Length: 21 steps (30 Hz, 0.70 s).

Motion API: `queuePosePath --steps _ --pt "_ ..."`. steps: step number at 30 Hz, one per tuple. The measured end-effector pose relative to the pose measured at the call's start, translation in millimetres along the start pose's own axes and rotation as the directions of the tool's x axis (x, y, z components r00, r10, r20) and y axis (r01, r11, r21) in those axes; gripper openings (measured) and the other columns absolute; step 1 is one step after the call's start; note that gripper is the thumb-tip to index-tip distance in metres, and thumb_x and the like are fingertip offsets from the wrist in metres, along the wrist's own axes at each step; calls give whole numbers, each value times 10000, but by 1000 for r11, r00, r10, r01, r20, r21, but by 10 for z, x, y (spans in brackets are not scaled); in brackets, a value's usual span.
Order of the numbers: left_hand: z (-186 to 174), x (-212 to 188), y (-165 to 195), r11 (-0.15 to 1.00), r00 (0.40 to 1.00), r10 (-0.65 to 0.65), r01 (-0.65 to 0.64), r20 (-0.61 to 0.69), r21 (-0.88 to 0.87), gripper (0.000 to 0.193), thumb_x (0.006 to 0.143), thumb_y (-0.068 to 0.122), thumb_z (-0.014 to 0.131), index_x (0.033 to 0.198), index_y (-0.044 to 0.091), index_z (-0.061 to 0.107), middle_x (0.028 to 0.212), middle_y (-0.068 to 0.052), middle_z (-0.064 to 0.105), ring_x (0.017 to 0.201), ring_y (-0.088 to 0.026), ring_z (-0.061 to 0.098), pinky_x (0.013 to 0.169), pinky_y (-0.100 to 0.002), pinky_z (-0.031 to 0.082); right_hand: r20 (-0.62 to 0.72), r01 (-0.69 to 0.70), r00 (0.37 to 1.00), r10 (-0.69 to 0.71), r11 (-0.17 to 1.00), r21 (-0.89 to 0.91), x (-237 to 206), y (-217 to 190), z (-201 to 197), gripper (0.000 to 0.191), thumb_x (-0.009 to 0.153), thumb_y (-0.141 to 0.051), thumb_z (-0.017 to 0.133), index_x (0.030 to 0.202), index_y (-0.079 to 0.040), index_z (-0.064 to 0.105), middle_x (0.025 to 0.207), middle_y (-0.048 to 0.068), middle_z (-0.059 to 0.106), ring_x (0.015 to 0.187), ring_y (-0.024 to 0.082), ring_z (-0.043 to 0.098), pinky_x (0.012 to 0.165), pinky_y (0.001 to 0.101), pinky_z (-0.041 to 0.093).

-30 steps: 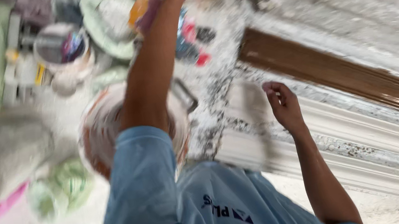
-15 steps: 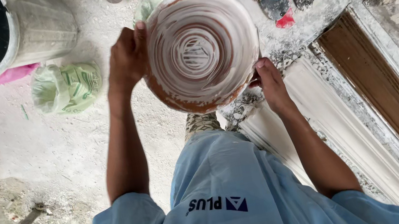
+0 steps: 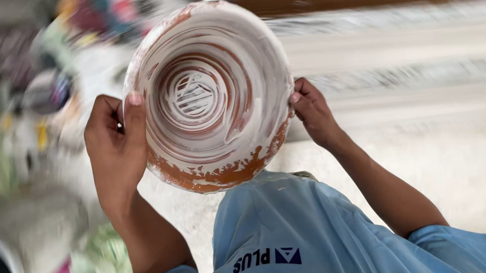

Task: The person wipes a white plaster coating over ornate plaster molding pieces with a cloth, then brushes a brown stain along the grooves of the moldings. They wash their hands at a tap, move a bucket, and finish by rinsing a pink bowl under running water.

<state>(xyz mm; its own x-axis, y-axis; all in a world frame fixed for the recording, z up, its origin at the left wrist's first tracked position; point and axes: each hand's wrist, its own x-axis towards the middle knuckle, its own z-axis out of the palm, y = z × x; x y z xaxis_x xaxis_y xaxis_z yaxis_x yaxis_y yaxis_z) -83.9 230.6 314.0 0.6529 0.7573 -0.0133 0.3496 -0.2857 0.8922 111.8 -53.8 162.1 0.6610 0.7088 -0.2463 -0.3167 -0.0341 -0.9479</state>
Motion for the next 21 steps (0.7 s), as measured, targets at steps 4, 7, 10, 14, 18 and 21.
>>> queuePosePath --steps 4,7,10,14,18,21 --pt "1137 90 393 988 916 141 -108 376 -109 398 1091 272 643 815 55 456 686 56 404 661 -36 313 556 -246 277 -317 152 942 -113 983 101 -979 303 -665 171 1078 -270 504 1039 -104 520 895 -28 554 780 64 460 728 246 411" --pt "997 -739 616 986 799 161 -111 579 -121 395 1085 258 639 801 48 462 691 53 404 654 -41 326 555 -247 297 -529 170 841 -114 984 57 -2467 39 -183 171 1094 -248 473 1036 -95 523 904 -28 553 823 70 479 773 262 433" --pt "-940 -2508 976 975 774 203 -213 600 -56 370 1069 237 647 807 27 493 692 28 456 666 -41 370 570 -252 351 -599 176 789 -135 984 11 -4824 -422 1464 186 1121 -241 463 1042 -85 529 899 -34 514 825 70 441 779 263 413" --pt "-2131 -4470 1741 945 689 243 -328 683 -5 338 1040 227 646 810 8 529 636 -2 487 619 -50 410 545 -269 383 -710 219 689 -145 976 13 -7159 -877 2412 206 1130 -242 448 1039 -85 547 880 -35 513 814 69 440 773 268 419" --pt "-1564 -5367 1963 924 596 261 -382 759 -18 345 1020 236 657 793 7 532 593 -15 481 561 -66 406 510 -289 367 -822 375 568 -30 899 226 -8139 -539 2075 162 1091 -249 489 1045 -98 525 850 -47 509 755 52 449 711 239 401" --pt "-1296 -5745 1734 919 587 252 -394 770 -1 375 1023 254 657 779 2 523 581 -44 479 553 -85 397 506 -320 351 -868 385 497 -7 898 213 -8457 -52 2002 183 1091 -265 519 1077 -84 541 806 -55 465 674 35 372 615 217 318"
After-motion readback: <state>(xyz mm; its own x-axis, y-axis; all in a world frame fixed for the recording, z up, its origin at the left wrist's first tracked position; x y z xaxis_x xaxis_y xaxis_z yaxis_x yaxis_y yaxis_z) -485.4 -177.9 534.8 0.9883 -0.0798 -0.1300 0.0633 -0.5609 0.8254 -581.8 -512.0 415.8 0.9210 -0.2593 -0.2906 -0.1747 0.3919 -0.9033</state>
